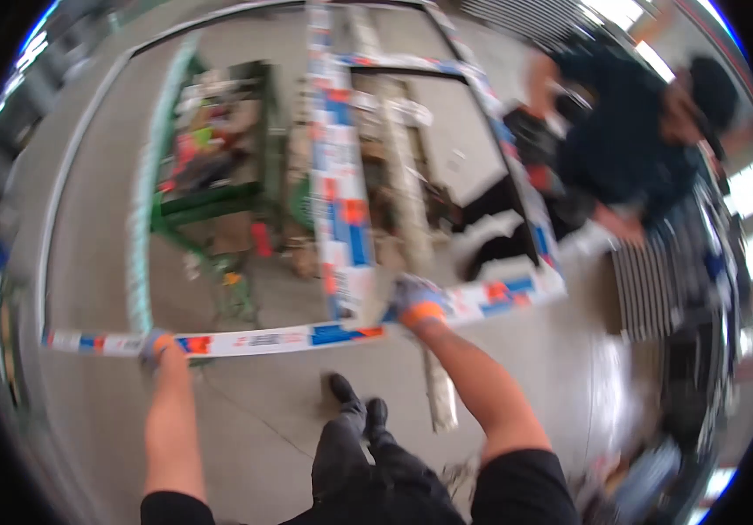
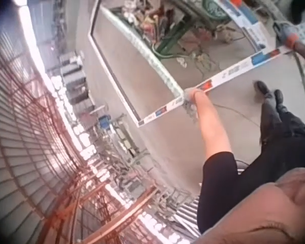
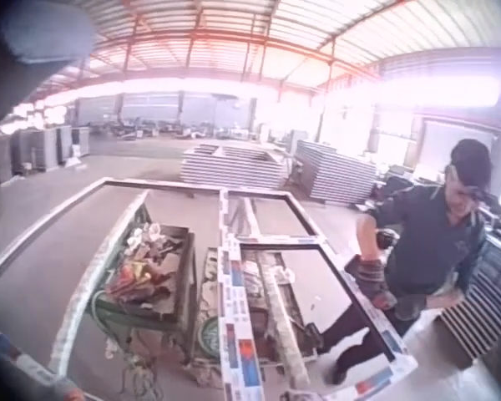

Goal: Assembling window frames by applying sealant and using a power drill to secure metal components.

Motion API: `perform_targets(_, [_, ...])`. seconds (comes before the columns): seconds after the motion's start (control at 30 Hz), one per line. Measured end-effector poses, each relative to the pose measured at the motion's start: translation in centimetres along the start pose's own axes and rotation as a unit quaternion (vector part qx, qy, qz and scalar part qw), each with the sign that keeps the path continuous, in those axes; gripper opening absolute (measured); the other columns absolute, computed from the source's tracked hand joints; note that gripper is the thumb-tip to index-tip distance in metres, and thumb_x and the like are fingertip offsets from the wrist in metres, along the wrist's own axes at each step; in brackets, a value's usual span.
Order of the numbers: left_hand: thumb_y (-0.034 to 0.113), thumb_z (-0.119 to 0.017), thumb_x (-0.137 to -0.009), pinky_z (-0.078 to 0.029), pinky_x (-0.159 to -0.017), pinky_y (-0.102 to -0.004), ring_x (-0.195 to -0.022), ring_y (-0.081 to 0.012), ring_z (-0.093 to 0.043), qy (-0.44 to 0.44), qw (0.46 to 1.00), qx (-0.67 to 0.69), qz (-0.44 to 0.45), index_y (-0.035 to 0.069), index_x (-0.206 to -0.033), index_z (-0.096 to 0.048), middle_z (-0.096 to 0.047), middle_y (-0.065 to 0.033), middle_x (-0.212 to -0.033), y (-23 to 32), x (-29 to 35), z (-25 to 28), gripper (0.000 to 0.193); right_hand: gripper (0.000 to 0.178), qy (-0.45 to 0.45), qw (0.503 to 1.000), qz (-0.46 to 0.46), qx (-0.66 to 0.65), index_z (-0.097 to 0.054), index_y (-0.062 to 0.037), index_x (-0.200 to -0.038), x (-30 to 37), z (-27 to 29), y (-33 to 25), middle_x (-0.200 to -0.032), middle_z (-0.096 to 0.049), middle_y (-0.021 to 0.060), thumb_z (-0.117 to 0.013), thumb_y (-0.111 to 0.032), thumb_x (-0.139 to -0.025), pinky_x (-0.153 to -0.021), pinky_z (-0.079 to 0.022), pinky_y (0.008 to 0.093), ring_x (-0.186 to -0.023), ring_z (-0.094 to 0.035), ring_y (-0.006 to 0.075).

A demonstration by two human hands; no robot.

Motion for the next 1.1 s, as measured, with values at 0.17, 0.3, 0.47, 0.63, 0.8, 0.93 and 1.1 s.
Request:
perform_targets(0.17, [0.018,-0.053,-0.096,-0.057,-0.072,-0.0357,-0.101,-0.0145,-0.067,0.019,0.999,-0.047,-0.005,0.016,-0.119,-0.07,-0.069,-0.0026,-0.118,-5.8,-6.2,-5.7,0.029,0.034,0.012,0.999,0.033,-0.012,-0.07,-0.0081,-0.099,-0.9,-1.0,-2.9,-0.102,-0.071,0.0183,-0.049,-0.033,-0.092,-0.088,-0.048,0.0478,-0.097,-0.067,0.0353])
perform_targets(0.3, [0.029,-0.049,-0.096,-0.056,-0.073,-0.039,-0.099,-0.0225,-0.069,-0.019,0.908,0.362,0.21,0.009,-0.119,-0.066,-0.07,-0.008,-0.113,-3.4,-2.2,-2.2,0.035,0.032,0.034,0.999,-0.007,-0.028,-0.069,-0.0077,-0.095,-0.2,-1.2,0.4,-0.099,-0.071,0.0169,-0.052,-0.034,-0.092,-0.093,-0.046,0.0442,-0.098,-0.066,0.0346])
perform_targets(0.47, [0.032,-0.046,-0.095,-0.055,-0.076,-0.0412,-0.095,-0.0276,-0.069,-0.018,0.856,0.447,0.26,0.002,-0.114,-0.064,-0.068,-0.0158,-0.113,-3.9,0.7,2.1,0.04,0.033,0.018,1.0,0.0,-0.018,-0.069,-0.0075,-0.097,0.1,-0.6,-0.4,-0.102,-0.07,0.017,-0.051,-0.035,-0.092,-0.093,-0.047,0.0433,-0.099,-0.066,0.0333])
perform_targets(0.63, [0.039,-0.05,-0.092,-0.054,-0.083,-0.04,-0.101,-0.026,-0.068,-0.046,0.847,0.456,0.271,0.001,-0.118,-0.064,-0.067,-0.0151,-0.116,-4.3,-0.6,0.9,0.048,0.034,0.007,1.0,-0.002,-0.014,-0.069,-0.0085,-0.099,-0.4,-1.3,-0.5,-0.101,-0.071,0.0163,-0.05,-0.036,-0.093,-0.091,-0.047,0.043,-0.099,-0.066,0.0326])
perform_targets(0.8, [0.04,-0.051,-0.093,-0.054,-0.081,-0.0424,-0.098,-0.0292,-0.069,-0.025,0.904,0.373,0.21,0.001,-0.116,-0.064,-0.067,-0.0156,-0.117,-5.7,-0.3,1.9,0.047,0.035,0.007,1.0,0.009,-0.012,-0.069,-0.0092,-0.1,-0.2,-0.9,-1.2,-0.102,-0.071,0.016,-0.048,-0.036,-0.093,-0.089,-0.048,0.0433,-0.099,-0.066,0.0326])
perform_targets(0.93, [0.033,-0.046,-0.096,-0.054,-0.083,-0.0423,-0.101,-0.0283,-0.067,-0.025,0.92,0.342,0.189,0.004,-0.116,-0.064,-0.065,-0.0178,-0.119,-4.7,-1.2,0.0,0.039,0.034,0.011,1.0,0.005,-0.009,-0.069,-0.0093,-0.101,-0.3,-1.0,-0.3,-0.103,-0.071,0.0158,-0.05,-0.036,-0.092,-0.089,-0.048,0.0431,-0.099,-0.066,0.0324])
perform_targets(1.1, [0.028,-0.042,-0.1,-0.056,-0.079,-0.0373,-0.099,-0.0243,-0.069,-0.014,0.937,0.289,0.197,0.009,-0.117,-0.062,-0.067,-0.0137,-0.117,-4.9,-4.8,-3.5,0.033,0.034,0.002,1.0,0.005,-0.009,-0.069,-0.0095,-0.102,-0.4,-1.0,-0.8,-0.102,-0.071,0.0156,-0.051,-0.036,-0.092,-0.09,-0.048,0.0428,-0.099,-0.066,0.0321])
Point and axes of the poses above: each hand's wrist, its own x-axis away from the middle knuckle, its own z-axis out of the back of the hand, y = z × x, the point moved 1 cm from there along -x, towards the middle knuckle
